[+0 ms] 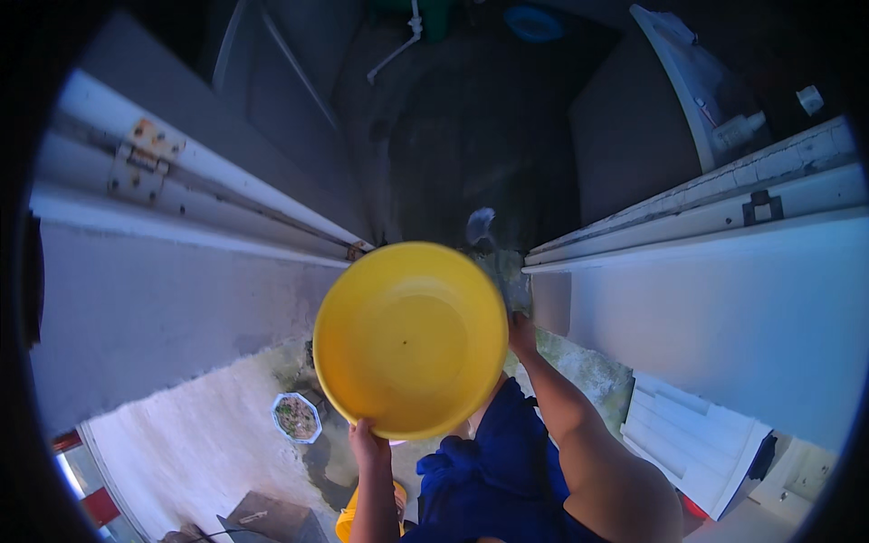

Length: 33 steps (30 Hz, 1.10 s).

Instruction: The person carries basins to a washing area, then uses a brush to scrub footwear with soapy water before rinsing them and the floor.

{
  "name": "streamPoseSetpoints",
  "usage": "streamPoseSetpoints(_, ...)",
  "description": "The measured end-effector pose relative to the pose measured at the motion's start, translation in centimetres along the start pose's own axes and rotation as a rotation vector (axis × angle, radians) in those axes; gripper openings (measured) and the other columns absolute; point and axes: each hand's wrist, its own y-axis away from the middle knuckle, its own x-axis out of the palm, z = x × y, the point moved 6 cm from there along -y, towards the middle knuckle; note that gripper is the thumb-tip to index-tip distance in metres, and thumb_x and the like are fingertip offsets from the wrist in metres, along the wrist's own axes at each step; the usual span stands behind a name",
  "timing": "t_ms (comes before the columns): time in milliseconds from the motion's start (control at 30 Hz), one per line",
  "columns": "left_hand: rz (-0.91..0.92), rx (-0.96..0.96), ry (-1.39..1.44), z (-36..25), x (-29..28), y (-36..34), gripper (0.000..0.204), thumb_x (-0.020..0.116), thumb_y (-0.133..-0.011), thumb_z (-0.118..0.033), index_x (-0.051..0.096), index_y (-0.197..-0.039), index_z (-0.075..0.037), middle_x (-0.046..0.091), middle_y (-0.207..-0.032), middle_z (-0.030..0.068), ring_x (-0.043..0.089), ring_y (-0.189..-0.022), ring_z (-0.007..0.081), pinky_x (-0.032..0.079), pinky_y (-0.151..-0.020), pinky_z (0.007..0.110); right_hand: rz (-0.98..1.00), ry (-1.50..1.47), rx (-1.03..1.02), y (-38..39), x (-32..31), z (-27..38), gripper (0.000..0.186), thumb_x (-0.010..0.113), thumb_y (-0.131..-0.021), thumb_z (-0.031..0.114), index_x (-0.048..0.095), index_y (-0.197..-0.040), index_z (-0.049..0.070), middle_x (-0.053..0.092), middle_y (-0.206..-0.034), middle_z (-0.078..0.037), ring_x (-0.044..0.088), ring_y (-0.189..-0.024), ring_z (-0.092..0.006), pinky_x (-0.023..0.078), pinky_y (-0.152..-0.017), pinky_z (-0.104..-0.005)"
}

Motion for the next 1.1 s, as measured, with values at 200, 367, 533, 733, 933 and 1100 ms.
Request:
streamPoseSetpoints(200,0.173,-0.13,0.03,-1.4,17.4,-6.2,0.027,0.046,-0.069,0.002,0.052,-0.094,0.0,0.057,-0.091,0.0076,0.055,-0.085,0.0196,0.044,-0.078,0.03,-0.007,-0.271,0.11,-9.1,-4.3,4.1,0.031,0.051,-0.076,0.032,0.057,-0.082,0.002,0.058,-0.075,-0.02,0.057,-0.072,-0.0353,0.043,-0.058,-0.0397)
streamPoseSetpoints(367,0.213,-0.182,0.021,-1.5,29.5,-10.7,0.028,0.047,-0.073,0.001,0.051,-0.101,-0.002,0.056,-0.095,0.0071,0.054,-0.089,0.0202,0.043,-0.08,0.032,-0.049,-0.099,0.253,-15.9,-7.4,4.5,0.036,0.049,-0.079,0.036,0.056,-0.075,0.001,0.057,-0.064,-0.017,0.056,-0.059,-0.0274,0.04,-0.05,-0.0382)
streamPoseSetpoints(533,0.246,-0.017,-0.103,-7.2,39.5,-14.7,0.026,0.046,-0.074,0.0,0.051,-0.099,0.0,0.056,-0.095,0.0087,0.054,-0.088,0.0203,0.044,-0.078,0.033,0.068,-0.527,0.527,-22.9,-9.4,11.4,0.037,0.049,-0.079,0.037,0.049,-0.06,0.005,0.046,-0.047,-0.005,0.044,-0.037,-0.0132,0.034,-0.035,-0.0289)
streamPoseSetpoints(733,0.234,0.059,-0.215,-12.2,50.0,-20.1,0.022,0.047,-0.068,0.005,0.056,-0.087,-0.001,0.057,-0.082,0.0059,0.055,-0.075,0.0161,0.044,-0.071,0.028,0.094,-0.763,0.61,-33.6,-13.4,18.2,0.031,0.052,-0.078,0.035,0.05,-0.068,0.006,0.046,-0.05,-0.002,0.042,-0.037,-0.0105,0.034,-0.034,-0.0251)
streamPoseSetpoints(933,0.161,0.112,-0.419,-14.0,60.9,-28.1,0.025,0.049,-0.068,0.001,0.05,-0.092,0.004,0.055,-0.086,0.0075,0.055,-0.08,0.0173,0.046,-0.071,0.028,0.009,-0.846,0.598,-46.9,-17.1,25.6,0.036,0.053,-0.078,0.04,0.051,-0.07,0.005,0.046,-0.051,-0.003,0.04,-0.036,-0.0098,0.034,-0.034,-0.0256)
streamPoseSetpoints(1100,0.376,0.092,-0.615,-12.8,76.1,-35.2,0.024,0.05,-0.07,-0.001,0.05,-0.093,0.004,0.055,-0.089,0.0073,0.054,-0.082,0.0168,0.043,-0.076,0.027,-0.054,-0.866,0.707,-56.2,-18.7,26.4,0.042,0.055,-0.076,0.045,0.051,-0.07,0.003,0.048,-0.054,-0.004,0.043,-0.038,-0.0123,0.035,-0.035,-0.0261)
